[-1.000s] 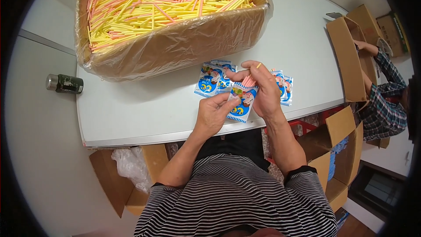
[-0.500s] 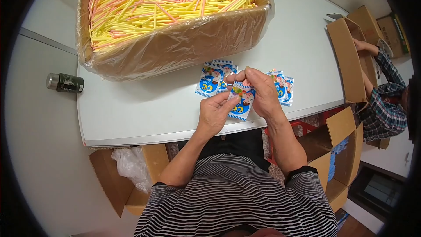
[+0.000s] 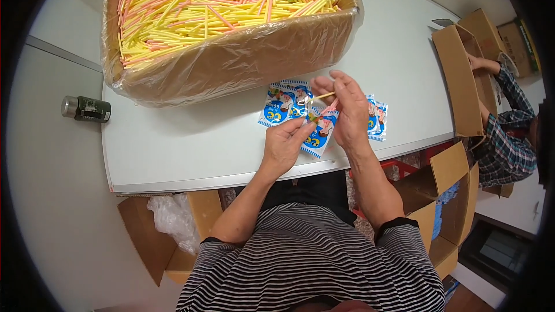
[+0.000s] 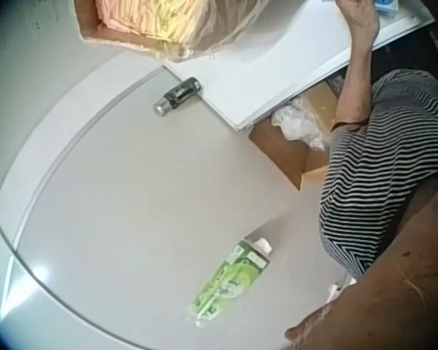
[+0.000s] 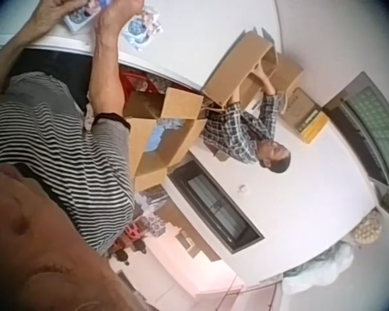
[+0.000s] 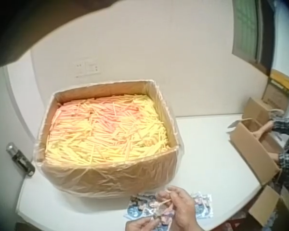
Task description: The recorder packages small colorful items into small blue bags and places them into a cardboard box.
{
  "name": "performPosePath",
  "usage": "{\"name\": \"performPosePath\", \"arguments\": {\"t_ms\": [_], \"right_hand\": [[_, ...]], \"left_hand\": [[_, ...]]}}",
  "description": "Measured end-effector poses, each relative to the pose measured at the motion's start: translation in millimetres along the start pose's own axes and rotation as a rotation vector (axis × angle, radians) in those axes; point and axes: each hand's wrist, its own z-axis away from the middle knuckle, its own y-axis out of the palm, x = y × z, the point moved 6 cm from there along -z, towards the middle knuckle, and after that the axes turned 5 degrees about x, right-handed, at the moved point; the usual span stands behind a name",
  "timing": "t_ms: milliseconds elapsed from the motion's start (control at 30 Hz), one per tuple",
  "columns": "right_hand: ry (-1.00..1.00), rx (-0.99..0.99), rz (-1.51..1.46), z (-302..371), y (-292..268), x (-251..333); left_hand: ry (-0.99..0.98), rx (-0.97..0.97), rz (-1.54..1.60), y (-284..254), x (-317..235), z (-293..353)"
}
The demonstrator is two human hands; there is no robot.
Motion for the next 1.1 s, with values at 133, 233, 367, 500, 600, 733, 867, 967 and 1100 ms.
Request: {"name": "performPosePath", "arguments": {"t_ms": [133,233,367,500,600,733,867,967,1100], "right_hand": [[0.025,0.019,-0.078,-4.9,4.4,3.3],[-0.015,0.043,0.103,-1.7,12.3,-0.3],[-0.079,0.05,0.077,1.7,9.7,5.6],[-0.143,0.027,-0.016,2.5,10.3,11.3],[-0.166,0.02,-0.037,3.7,9.3,12.0],[-0.148,0.062,-0.023,4.1,4.7,8.5],[-0.085,0.144,0.036,6.6,8.3,4.6],[0.073,0.206,0.356,6.0,12.2,2.5],[0.009,0.542,0.767,12.4,20.0,15.2]], "left_hand": [[0.001,-0.003,0.039,1.0,2.6,0.6],[0.001,-0.016,0.105,1.2,4.2,0.0],[-0.016,-0.014,0.151,-0.8,-0.9,0.9],[-0.014,-0.006,0.177,0.3,-2.8,1.4],[-0.018,-0.005,0.187,-0.3,2.8,0.8],[-0.016,0.004,0.143,-2.3,3.8,1.7],[-0.019,-0.006,0.167,-2.5,2.6,4.4],[-0.009,-0.007,0.148,-2.7,3.2,5.9],[-0.01,0.0,0.159,-0.9,10.3,4.4]]}}
